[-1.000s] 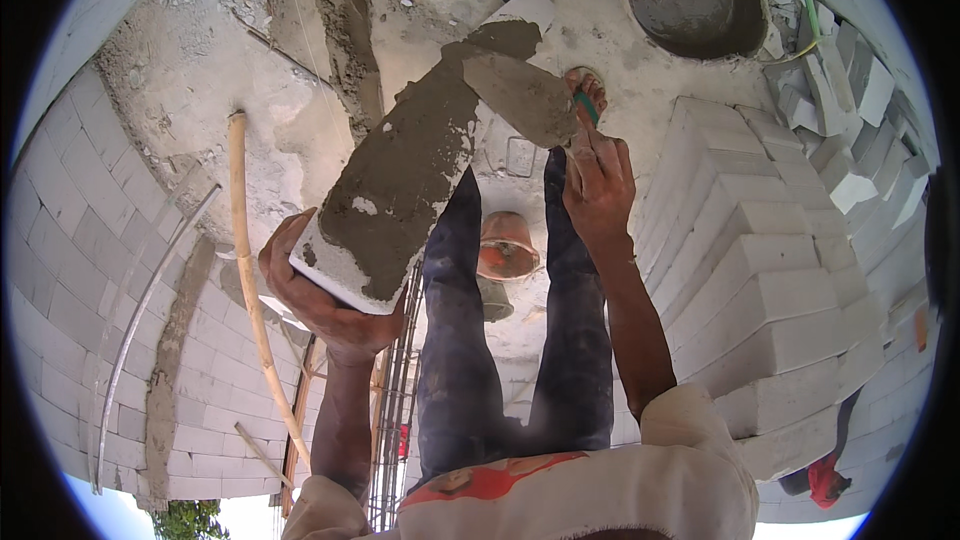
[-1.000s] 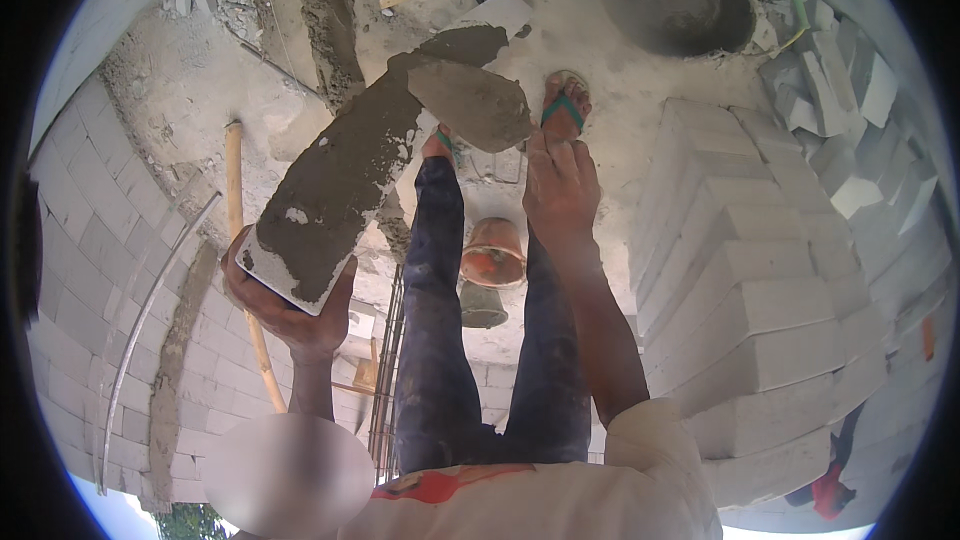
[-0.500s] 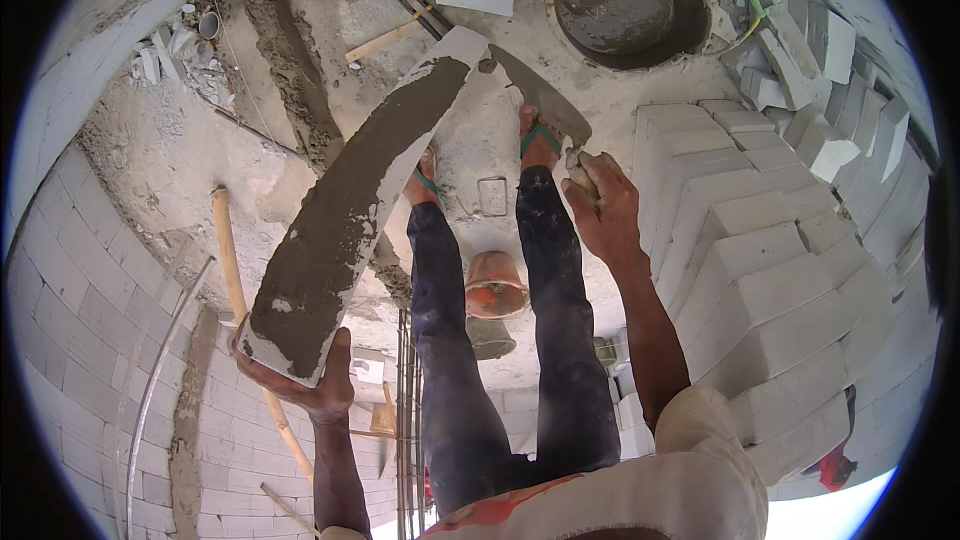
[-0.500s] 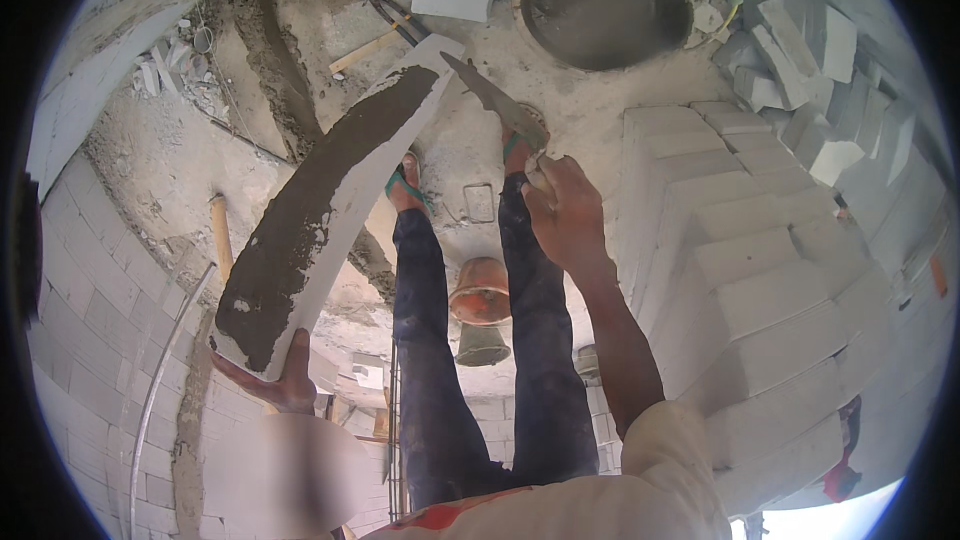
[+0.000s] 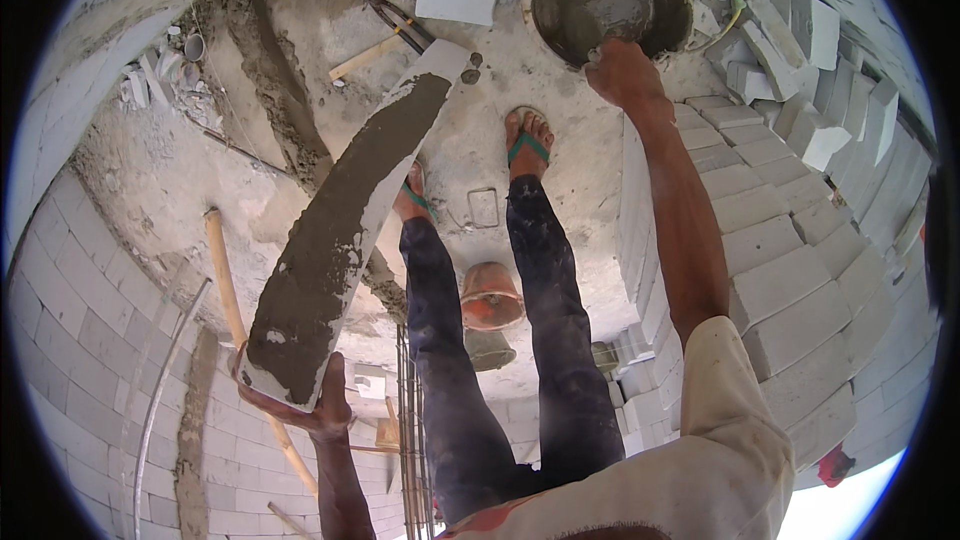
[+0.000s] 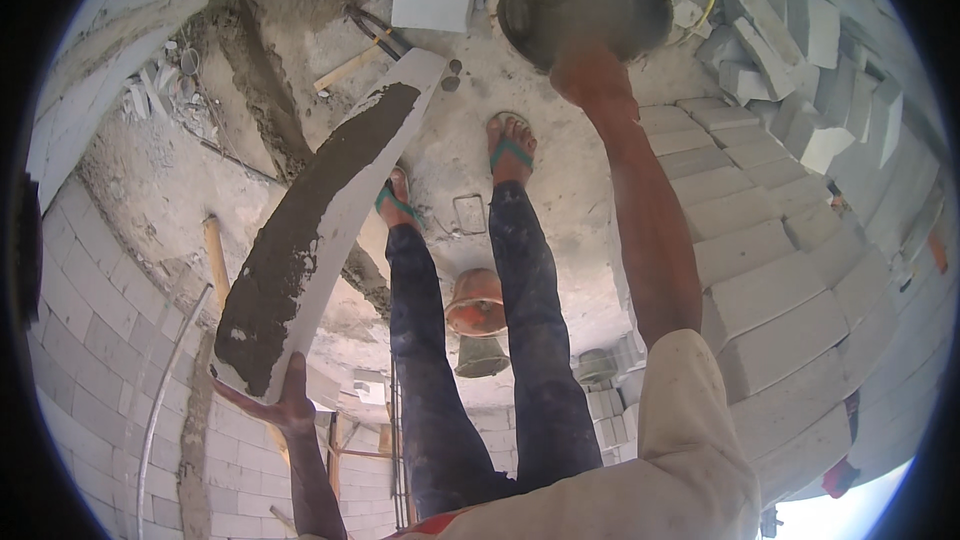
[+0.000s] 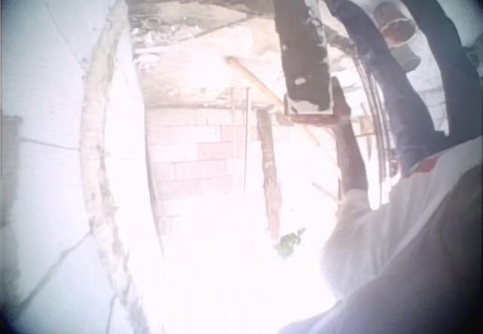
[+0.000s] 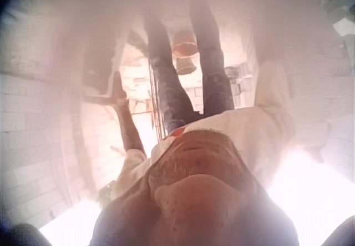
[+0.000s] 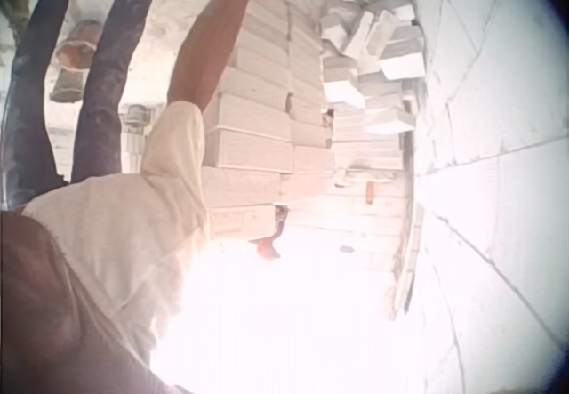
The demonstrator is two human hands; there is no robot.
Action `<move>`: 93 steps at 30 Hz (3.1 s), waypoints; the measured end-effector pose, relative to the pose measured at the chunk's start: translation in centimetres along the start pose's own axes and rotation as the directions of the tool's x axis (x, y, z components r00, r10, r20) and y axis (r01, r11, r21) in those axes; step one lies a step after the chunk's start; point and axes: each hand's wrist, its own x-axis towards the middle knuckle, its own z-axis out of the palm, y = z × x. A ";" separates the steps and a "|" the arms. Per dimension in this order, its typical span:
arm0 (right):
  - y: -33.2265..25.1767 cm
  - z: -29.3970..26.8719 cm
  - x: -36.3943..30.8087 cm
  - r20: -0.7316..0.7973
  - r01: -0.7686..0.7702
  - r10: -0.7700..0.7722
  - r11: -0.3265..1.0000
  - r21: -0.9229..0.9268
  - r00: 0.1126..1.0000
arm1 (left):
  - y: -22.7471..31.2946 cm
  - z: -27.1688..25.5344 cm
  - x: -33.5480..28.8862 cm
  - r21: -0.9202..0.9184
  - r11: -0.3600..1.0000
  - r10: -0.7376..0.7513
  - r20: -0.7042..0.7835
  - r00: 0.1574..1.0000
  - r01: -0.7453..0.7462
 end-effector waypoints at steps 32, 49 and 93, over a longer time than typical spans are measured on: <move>-5.7 13.5 -10.5 -0.430 0.491 -0.357 0.833 0.255 0.829 | -4.2 -3.0 -3.5 -0.031 0.991 -0.113 0.322 0.940 0.130; -9.4 4.8 -20.0 -0.324 0.578 -0.499 0.785 0.224 0.803 | 2.9 0.0 1.4 0.097 0.980 0.160 0.144 0.977 -0.174; 3.3 1.7 -1.1 -0.050 0.034 -0.015 0.908 0.417 0.999 | 9.1 5.8 3.3 -0.126 0.991 0.067 0.112 0.991 -0.053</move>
